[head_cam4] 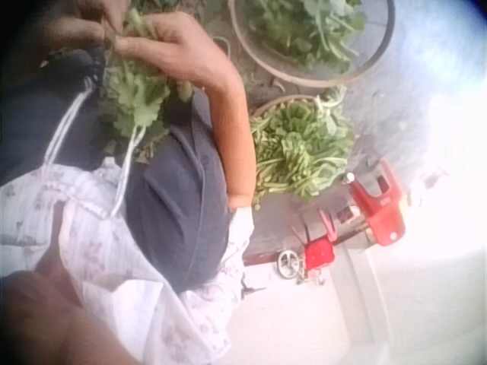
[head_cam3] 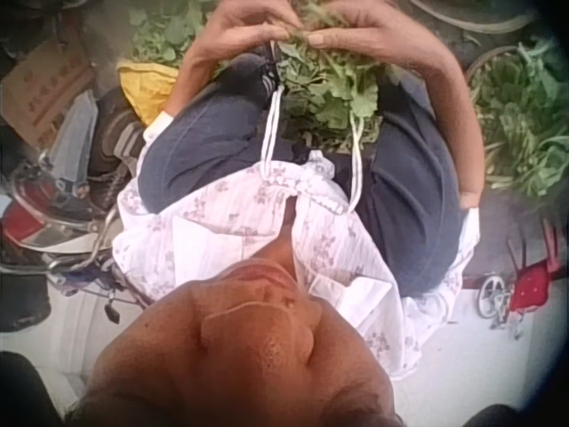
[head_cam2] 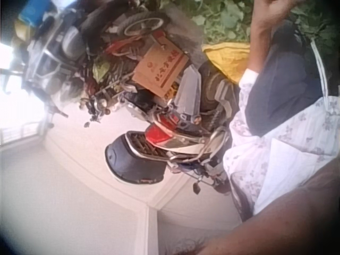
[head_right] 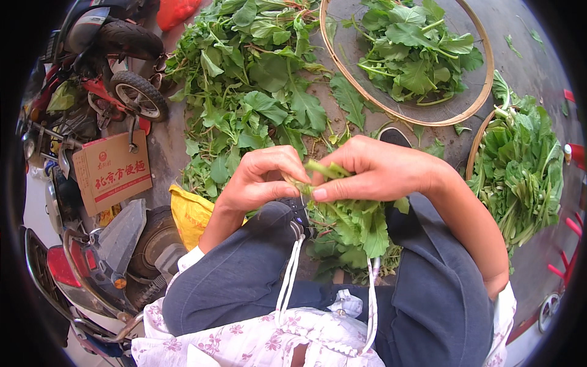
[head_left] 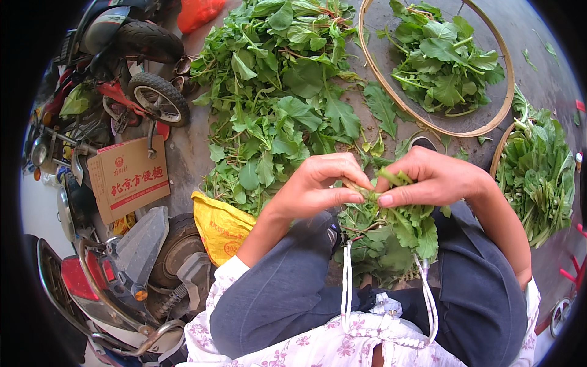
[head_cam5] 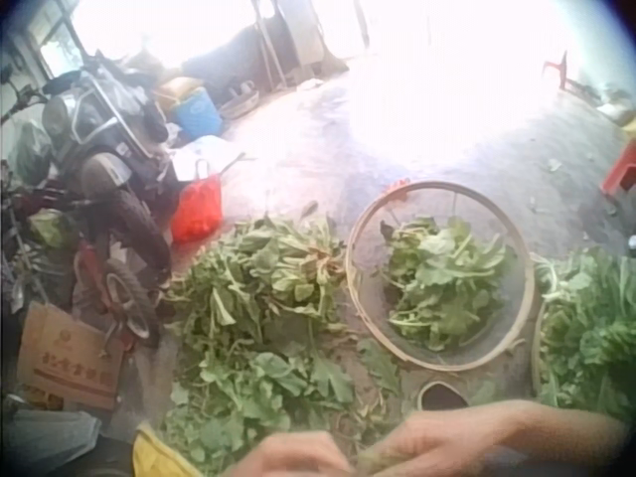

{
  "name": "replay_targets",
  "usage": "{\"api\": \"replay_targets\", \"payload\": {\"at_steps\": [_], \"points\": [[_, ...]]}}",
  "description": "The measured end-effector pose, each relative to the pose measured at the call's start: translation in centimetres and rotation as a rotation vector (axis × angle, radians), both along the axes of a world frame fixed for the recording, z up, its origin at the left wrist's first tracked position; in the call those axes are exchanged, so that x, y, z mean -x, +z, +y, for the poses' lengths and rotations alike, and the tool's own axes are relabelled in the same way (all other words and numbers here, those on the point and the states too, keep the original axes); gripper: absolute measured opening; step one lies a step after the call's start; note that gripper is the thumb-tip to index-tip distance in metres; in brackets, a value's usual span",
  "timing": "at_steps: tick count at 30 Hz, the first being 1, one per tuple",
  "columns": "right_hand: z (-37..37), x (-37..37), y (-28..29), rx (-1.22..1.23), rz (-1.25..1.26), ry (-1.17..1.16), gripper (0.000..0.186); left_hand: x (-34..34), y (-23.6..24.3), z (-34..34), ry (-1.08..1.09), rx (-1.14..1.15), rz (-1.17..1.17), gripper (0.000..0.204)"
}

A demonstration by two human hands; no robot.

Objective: The person sits on the ground and sorts leafy green vegetables by hand. They pick up stems, remove unwanted parts, and place the cleaned leaves into a round woven basket.

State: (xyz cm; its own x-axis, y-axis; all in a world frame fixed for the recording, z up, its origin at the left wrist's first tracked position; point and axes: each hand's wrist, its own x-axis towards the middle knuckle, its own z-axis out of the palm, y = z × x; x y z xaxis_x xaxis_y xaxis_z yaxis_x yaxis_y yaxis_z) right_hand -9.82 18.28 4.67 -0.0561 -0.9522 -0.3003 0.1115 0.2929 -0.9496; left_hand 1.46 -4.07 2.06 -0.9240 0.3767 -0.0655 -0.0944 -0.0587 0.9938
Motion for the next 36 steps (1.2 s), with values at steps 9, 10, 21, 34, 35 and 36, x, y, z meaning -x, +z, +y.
{"api": "replay_targets", "payload": {"at_steps": [9, 10, 21, 34, 35, 36], "points": [[0.4, -0.2, -1.7, 0.039, -0.254, -0.127, 0.026, -0.5, -1.0, 0.8, 0.126, -0.207, -0.222, 0.016], [0.4, -0.2, -1.7, 0.019, -0.135, -0.155, 0.027, -0.4, -0.7, 0.8, 0.134, -0.114, -0.194, 0.016], [0.3, -1.4, -0.1, 0.149, 0.266, -0.025, 0.021, 0.1, -0.5, 0.2, -0.213, 0.017, -0.035, 0.012], [1.6, 0.4, -0.3, 0.148, 0.108, -0.561, 0.017, -0.8, -3.5, 2.1, 0.138, -0.815, -0.537, 0.028], [1.9, 1.1, -0.1, 0.155, 0.156, -0.643, 0.018, -1.0, -3.9, 1.8, 0.139, -0.718, -0.577, 0.026], [1.9, 1.8, 0.2, 0.176, 0.234, -0.759, 0.018, -1.4, -4.2, 1.4, 0.147, -0.617, -0.616, 0.025]]}}
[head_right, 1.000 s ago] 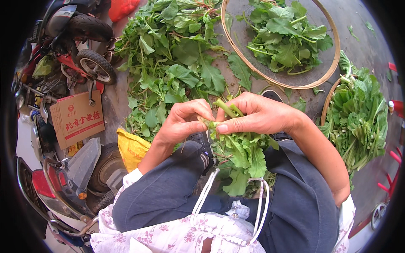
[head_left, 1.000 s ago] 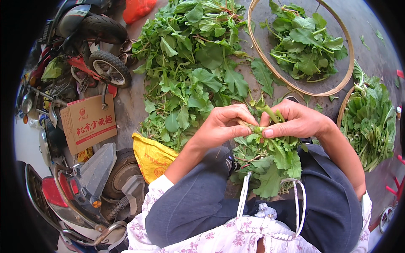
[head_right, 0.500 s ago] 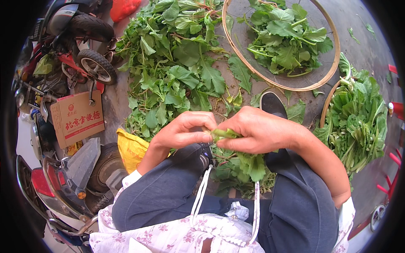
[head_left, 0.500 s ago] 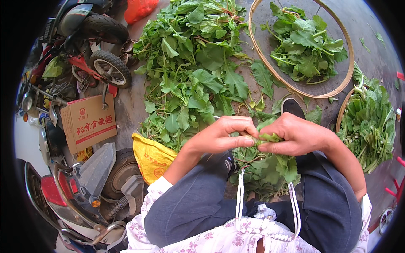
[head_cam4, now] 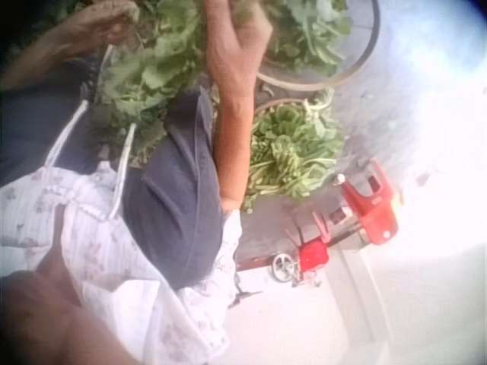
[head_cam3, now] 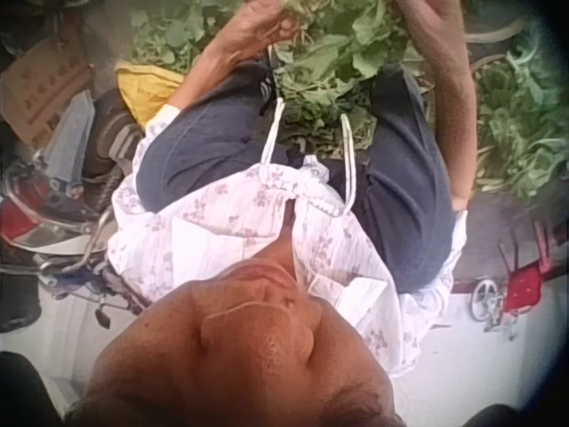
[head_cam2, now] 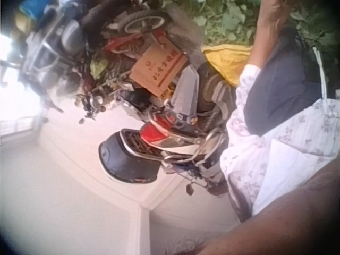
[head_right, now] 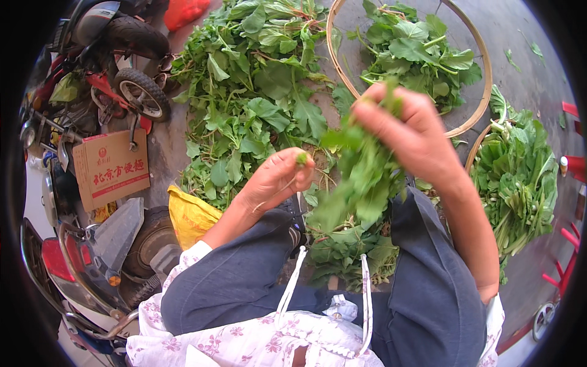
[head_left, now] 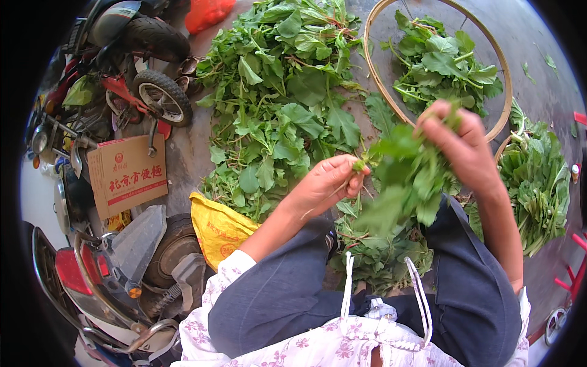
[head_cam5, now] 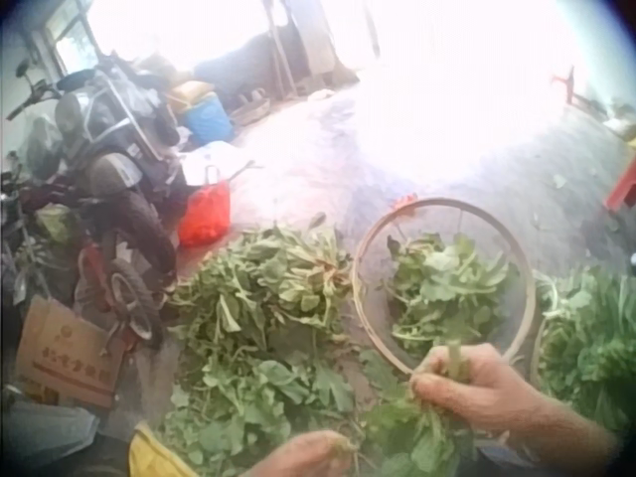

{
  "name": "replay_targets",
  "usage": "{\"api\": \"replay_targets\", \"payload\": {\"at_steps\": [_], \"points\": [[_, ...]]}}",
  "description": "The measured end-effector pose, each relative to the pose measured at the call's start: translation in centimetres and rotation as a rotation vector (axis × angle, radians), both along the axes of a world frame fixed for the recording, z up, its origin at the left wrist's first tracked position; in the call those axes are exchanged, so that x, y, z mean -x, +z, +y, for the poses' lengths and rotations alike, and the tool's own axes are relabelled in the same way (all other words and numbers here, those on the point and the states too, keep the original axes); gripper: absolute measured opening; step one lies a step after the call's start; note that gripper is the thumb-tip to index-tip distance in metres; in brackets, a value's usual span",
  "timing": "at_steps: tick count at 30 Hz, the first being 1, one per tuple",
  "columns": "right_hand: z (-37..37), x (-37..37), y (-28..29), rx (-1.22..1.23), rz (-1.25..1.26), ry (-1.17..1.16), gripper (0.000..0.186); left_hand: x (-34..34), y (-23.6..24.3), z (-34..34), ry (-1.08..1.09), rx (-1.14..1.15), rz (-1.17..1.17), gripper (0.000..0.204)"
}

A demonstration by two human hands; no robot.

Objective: The person sits on the ground and sorts leafy green vegetables by hand. They pick up stems, remove unwanted parts, and place the cleaned leaves into a round woven basket.

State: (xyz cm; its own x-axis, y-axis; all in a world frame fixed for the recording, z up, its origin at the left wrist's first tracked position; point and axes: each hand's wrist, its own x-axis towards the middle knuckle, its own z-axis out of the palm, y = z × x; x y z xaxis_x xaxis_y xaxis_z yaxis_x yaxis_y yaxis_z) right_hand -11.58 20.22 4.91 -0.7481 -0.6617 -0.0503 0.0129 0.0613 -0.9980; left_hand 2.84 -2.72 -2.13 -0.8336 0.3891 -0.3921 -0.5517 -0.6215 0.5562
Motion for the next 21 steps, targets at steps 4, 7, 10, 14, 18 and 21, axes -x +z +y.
{"api": "replay_targets", "payload": {"at_steps": [4, 7, 10, 14, 18, 21], "points": [[1.6, 2.9, 3.3, 0.008, 0.302, -0.466, 0.018, -2.1, -3.2, 0.6, -0.361, 0.351, 0.002, 0.024], [2.2, 5.4, 4.2, 0.017, 0.681, -0.614, 0.020, -4.1, -5.1, 1.9, -0.629, 0.546, 0.335, 0.032], [4.5, 9.2, 3.0, -0.142, 1.011, -0.653, 0.020, -3.6, -6.2, 1.7, -0.660, 0.956, 0.645, 0.028], [4.1, 10.8, -0.9, -0.645, 1.153, -0.409, 0.043, 1.3, -8.1, -0.5, -0.306, 1.343, 0.659, 0.022], [3.5, 7.1, -6.1, -0.905, 1.260, -0.196, 0.066, 7.1, -9.9, -4.2, -0.063, 1.742, 0.634, 0.027], [1.1, 2.4, -6.2, -0.687, 1.053, -0.093, 0.046, 9.8, -12.1, -6.4, -0.035, 1.900, 0.615, 0.036]]}}
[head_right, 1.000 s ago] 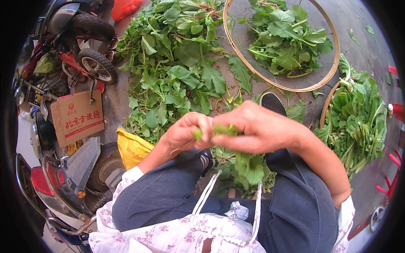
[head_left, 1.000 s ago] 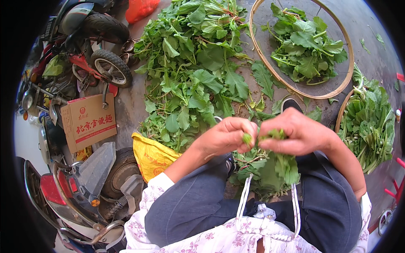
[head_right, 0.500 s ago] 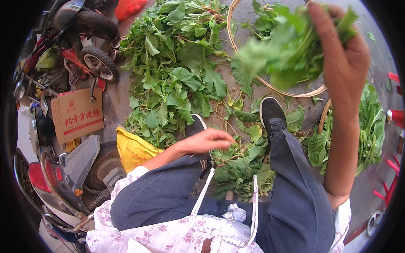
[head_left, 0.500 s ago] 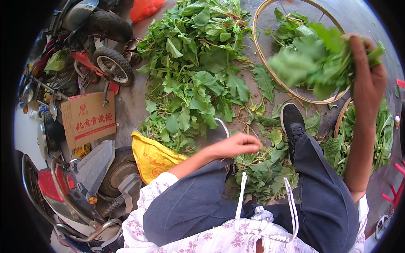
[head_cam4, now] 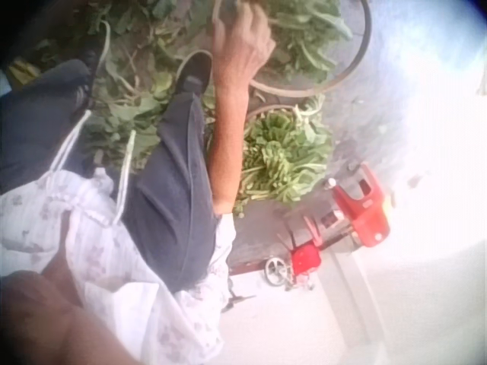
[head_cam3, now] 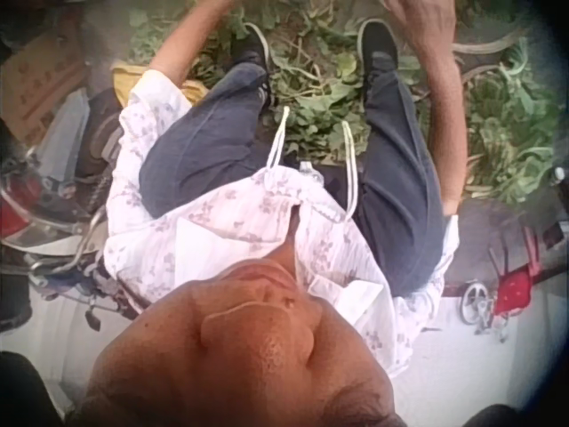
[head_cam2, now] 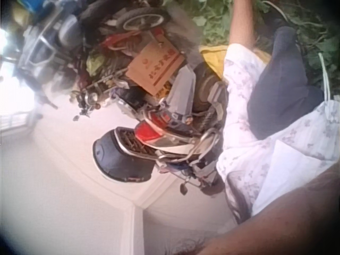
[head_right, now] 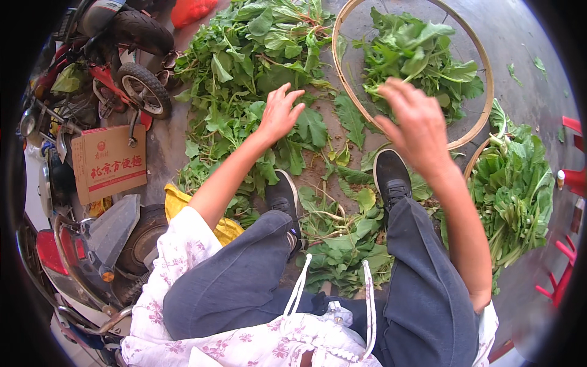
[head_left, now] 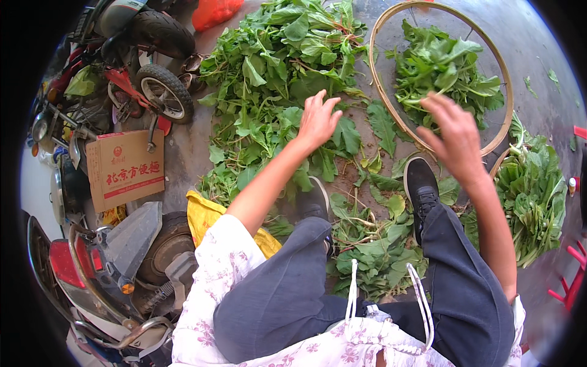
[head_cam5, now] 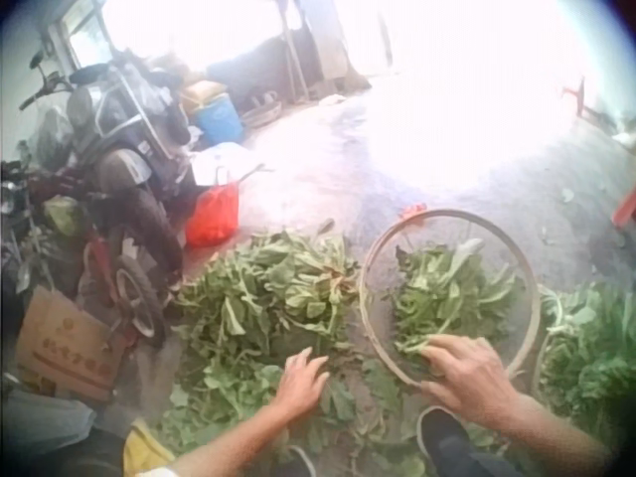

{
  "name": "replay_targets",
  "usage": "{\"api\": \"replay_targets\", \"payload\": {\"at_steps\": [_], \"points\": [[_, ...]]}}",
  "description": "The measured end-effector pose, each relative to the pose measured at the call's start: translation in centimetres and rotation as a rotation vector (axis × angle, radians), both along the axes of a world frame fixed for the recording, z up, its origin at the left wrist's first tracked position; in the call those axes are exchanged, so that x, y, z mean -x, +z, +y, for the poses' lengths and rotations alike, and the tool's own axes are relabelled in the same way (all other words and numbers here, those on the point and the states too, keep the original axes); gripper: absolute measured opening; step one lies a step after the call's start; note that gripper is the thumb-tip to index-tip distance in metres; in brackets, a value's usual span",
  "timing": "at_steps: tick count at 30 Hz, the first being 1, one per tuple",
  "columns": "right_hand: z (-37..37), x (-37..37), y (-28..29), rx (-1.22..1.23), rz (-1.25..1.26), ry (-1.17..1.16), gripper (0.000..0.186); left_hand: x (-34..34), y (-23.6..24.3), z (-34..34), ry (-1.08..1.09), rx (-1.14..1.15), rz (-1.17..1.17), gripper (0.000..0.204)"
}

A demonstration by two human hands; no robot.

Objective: The person sits on the ground and sorts leafy green vegetables by hand. They pick up stems, remove unwanted parts, and place the cleaned leaves into a round woven basket.

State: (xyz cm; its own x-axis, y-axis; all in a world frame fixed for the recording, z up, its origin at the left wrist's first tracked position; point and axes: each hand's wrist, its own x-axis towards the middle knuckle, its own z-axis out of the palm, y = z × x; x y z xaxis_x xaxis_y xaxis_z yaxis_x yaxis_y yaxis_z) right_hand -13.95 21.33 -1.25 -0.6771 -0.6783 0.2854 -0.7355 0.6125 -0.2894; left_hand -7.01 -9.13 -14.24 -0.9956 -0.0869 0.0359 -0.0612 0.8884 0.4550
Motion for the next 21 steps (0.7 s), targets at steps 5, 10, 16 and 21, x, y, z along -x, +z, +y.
{"api": "replay_targets", "payload": {"at_steps": [5, 10, 16, 21], "points": [[-0.5, -2.8, -1.3, 0.028, -0.335, 0.143, 0.033, 2.0, -2.3, -0.9, 0.017, 0.015, -0.142, 0.039], [0.1, -3.7, -2.2, 0.178, -0.694, 0.080, 0.021, -0.1, 1.5, 0.0, 0.332, -0.970, -0.188, 0.026], [-1.2, -4.7, -2.0, 0.360, -1.197, 0.027, 0.021, -4.7, 5.4, 1.4, 0.636, -1.550, -0.150, 0.018], [-1.0, -4.3, -2.3, 0.273, -1.224, -0.005, 0.022, -7.0, 4.4, 3.4, 0.540, -1.478, -0.248, 0.018]]}}
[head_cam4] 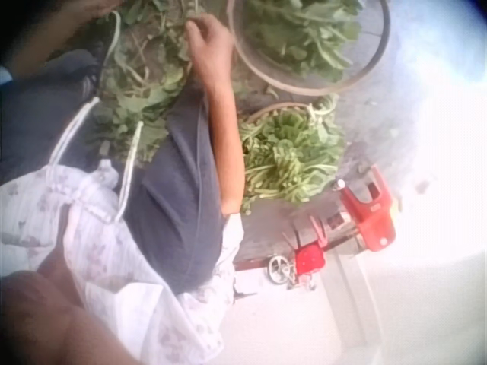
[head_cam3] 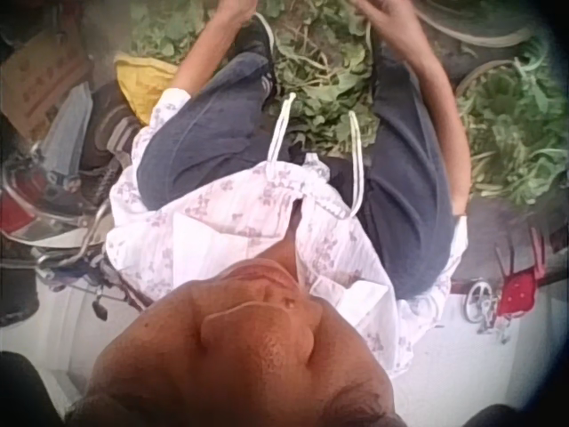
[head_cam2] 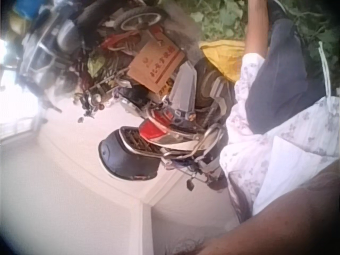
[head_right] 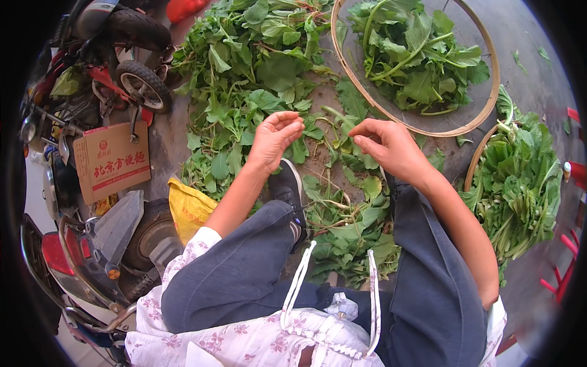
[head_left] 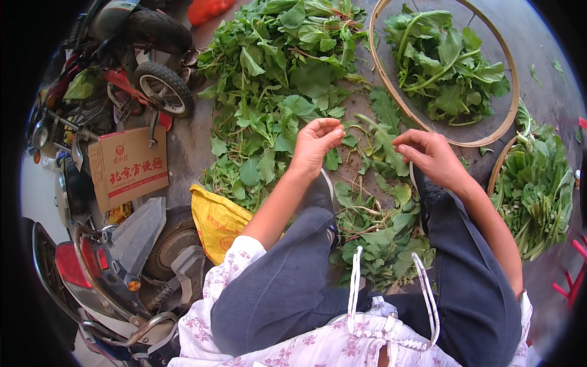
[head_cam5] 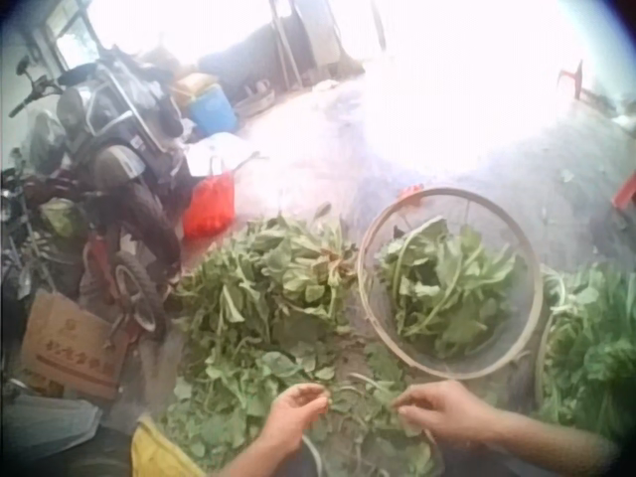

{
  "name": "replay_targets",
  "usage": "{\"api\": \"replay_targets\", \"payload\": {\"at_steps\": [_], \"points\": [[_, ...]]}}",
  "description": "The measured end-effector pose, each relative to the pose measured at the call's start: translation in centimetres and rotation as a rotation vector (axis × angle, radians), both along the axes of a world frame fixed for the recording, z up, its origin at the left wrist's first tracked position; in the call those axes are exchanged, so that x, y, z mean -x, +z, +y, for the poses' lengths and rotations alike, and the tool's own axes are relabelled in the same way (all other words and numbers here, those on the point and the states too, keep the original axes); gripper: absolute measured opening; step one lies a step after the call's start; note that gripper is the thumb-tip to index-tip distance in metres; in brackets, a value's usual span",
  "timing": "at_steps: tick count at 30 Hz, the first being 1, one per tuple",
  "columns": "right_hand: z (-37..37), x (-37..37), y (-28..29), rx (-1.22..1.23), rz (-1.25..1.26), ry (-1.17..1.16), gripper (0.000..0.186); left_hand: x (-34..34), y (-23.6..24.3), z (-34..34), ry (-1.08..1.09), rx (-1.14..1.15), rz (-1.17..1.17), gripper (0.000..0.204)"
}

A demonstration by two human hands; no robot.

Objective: The person sits on the ground and sorts leafy green vegetables by hand. They pick up stems, remove unwanted parts, and place the cleaned leaves into a round woven basket.

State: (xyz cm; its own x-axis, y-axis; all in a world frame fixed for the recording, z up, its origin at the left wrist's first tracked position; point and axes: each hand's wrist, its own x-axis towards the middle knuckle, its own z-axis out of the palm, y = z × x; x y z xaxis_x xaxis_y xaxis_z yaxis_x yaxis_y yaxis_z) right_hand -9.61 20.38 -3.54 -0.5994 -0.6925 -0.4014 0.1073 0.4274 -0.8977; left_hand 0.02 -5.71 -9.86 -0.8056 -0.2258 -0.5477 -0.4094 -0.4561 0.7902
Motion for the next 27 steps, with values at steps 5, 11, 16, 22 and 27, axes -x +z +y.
{"api": "replay_targets", "payload": {"at_steps": [5, 11, 16, 22, 27], "points": [[0.6, 0.4, -1.8, -0.089, 0.047, -0.032, 0.020, -0.4, -4.0, 0.6, -0.286, 0.426, 0.092, 0.021], [0.8, 0.0, -3.8, -0.019, -0.023, -0.127, 0.020, 1.2, -4.2, 4.8, -0.915, 0.988, 0.101, 0.062], [0.7, -0.5, -3.1, -0.003, -0.121, -0.074, 0.020, 1.2, -7.4, 5.1, -0.800, 0.885, 0.284, 0.056], [1.0, -0.3, -2.2, 0.030, -0.172, -0.121, 0.021, -2.7, 0.3, 5.8, -0.894, 0.008, 0.098, 0.039], [0.8, -0.5, -2.3, 0.022, -0.158, -0.057, 0.021, -5.7, 3.1, 2.2, -0.916, 0.511, 0.091, 0.021]]}}
